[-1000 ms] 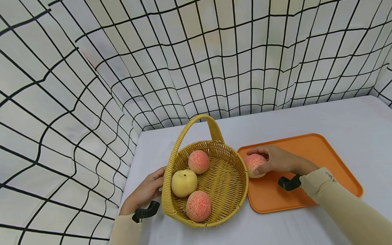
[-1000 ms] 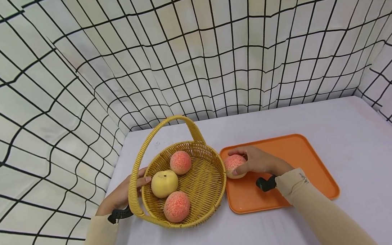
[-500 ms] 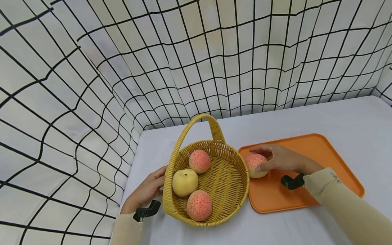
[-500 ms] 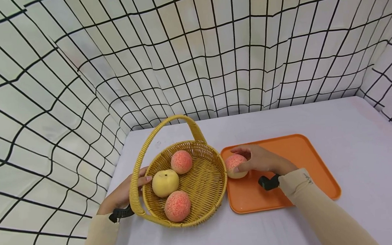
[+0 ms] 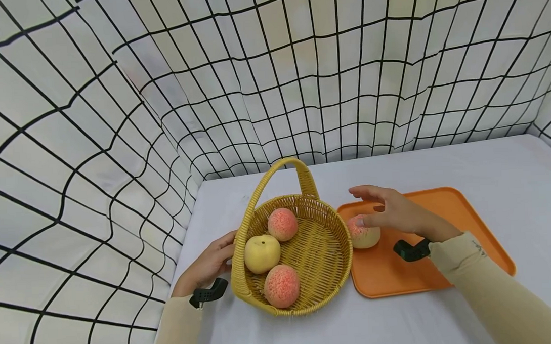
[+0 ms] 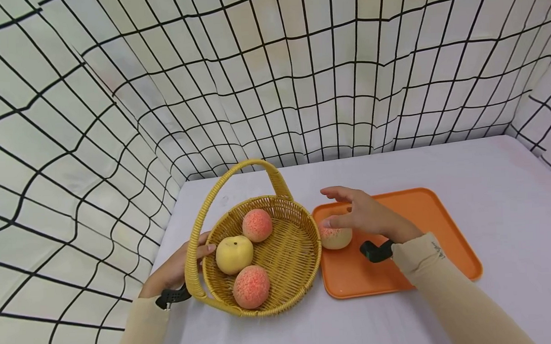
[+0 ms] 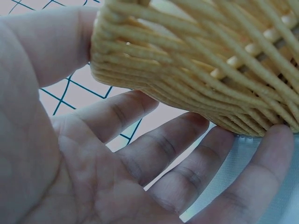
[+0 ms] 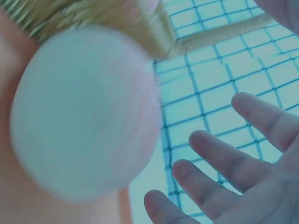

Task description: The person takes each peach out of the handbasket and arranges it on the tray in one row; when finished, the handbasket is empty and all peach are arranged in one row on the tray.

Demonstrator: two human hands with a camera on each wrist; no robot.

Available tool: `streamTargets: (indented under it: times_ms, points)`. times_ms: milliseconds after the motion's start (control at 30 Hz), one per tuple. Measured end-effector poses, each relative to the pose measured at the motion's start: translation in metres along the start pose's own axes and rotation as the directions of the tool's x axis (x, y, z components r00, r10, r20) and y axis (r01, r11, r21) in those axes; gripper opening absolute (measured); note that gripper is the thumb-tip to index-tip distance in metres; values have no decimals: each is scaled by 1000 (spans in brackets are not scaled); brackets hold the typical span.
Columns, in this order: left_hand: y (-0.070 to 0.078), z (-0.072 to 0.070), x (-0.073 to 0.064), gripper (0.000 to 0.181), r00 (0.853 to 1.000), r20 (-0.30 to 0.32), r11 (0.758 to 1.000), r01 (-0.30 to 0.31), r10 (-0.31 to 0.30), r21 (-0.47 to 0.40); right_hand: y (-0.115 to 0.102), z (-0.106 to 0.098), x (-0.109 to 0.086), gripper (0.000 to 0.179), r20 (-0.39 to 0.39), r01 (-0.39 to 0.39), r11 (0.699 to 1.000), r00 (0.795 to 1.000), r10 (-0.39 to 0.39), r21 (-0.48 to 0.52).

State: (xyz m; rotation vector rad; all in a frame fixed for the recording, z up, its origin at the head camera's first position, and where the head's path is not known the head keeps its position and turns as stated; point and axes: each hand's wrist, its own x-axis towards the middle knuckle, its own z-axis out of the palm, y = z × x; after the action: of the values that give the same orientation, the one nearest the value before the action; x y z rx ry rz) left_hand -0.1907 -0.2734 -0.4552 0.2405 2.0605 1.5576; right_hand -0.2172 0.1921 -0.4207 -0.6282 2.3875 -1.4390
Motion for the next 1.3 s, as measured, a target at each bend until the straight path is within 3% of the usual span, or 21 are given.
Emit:
streamTargets:
  times_ms: [233,467,633,833,1067,1300]
  points:
    - [0,1,0,58,1000,-5,1000,-2,2,-7,-32,17,7,74,17,61,997,998,-62,39]
    - [0,0,-1,58,1000,-7,1000,-6,6,-12,-57,46,22,72,172,69,986,980,-96,154]
    - [0,1,-1,57,1000,-21,1000,-10,10,-3,-60,66,35,70,270,57,989,958,-93,138]
    - [3,3,1,55,998,-69,999,-6,9,43,-61,88,47,69,391,33,989,916,-88,144]
    - [5,3,2,51,994,-113,997,1,7,77,-64,105,61,60,521,27,989,848,-101,148]
    - [7,4,2,53,993,-116,997,13,-4,77,-64,118,68,55,584,11,987,805,-105,161]
